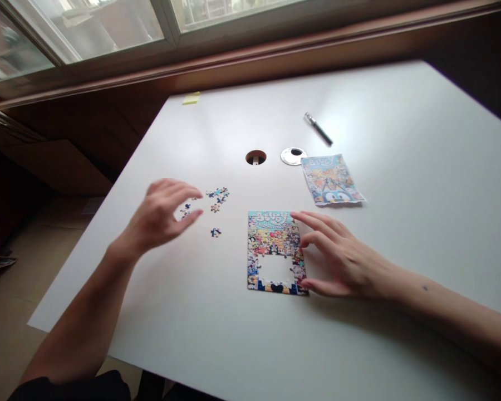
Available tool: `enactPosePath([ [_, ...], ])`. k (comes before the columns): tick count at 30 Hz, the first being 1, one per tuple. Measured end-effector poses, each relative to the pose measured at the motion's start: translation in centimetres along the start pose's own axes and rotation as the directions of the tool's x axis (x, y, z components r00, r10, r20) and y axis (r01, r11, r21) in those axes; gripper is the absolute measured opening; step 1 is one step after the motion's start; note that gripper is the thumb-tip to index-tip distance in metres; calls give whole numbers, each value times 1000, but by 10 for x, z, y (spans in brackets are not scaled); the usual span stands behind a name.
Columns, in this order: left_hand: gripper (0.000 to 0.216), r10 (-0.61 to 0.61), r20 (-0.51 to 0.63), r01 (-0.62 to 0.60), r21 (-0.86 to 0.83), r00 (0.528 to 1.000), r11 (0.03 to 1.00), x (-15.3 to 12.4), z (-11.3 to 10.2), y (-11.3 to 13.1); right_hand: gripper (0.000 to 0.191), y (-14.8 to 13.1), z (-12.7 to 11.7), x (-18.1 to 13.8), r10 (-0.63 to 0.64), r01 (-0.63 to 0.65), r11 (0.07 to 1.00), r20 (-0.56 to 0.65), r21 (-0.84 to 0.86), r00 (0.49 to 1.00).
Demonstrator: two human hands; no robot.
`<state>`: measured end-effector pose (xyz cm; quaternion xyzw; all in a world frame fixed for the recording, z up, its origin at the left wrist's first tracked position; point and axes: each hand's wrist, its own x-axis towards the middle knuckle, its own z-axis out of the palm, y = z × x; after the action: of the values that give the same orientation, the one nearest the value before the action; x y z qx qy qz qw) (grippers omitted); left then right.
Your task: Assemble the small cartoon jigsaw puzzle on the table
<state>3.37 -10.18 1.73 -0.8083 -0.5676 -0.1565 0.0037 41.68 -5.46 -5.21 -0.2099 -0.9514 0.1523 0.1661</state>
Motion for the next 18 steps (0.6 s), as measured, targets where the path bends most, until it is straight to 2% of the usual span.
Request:
enactPosePath([
  [2,25,-222,-186,233,37,957,972,-4,-16,-29,39,2,2,-1,-1,1,1000,-24,9,1000],
  [4,24,-304,-124,305,-10,945,952,-9,-21,-48,37,4,4,-1,-8,9,1000,-35,10,999],
  [7,27,-263,57,266,-79,963,961,-15,-11,-55,34,6,5,-1,-3,4,1000,-62,11,998],
  [9,30,-229,125,244,-117,965,963,-16,-4,-51,32,7,6,-1,11,-9,1000,-79,21,997],
  [13,35,-183,172,206,-128,968,970,-17,1,-46,29,6,7,-1,39,-35,999,-89,39,995],
  [18,37,-151,169,174,-131,974,976,-17,3,-51,23,1,4,1,59,-57,998,-87,30,994],
])
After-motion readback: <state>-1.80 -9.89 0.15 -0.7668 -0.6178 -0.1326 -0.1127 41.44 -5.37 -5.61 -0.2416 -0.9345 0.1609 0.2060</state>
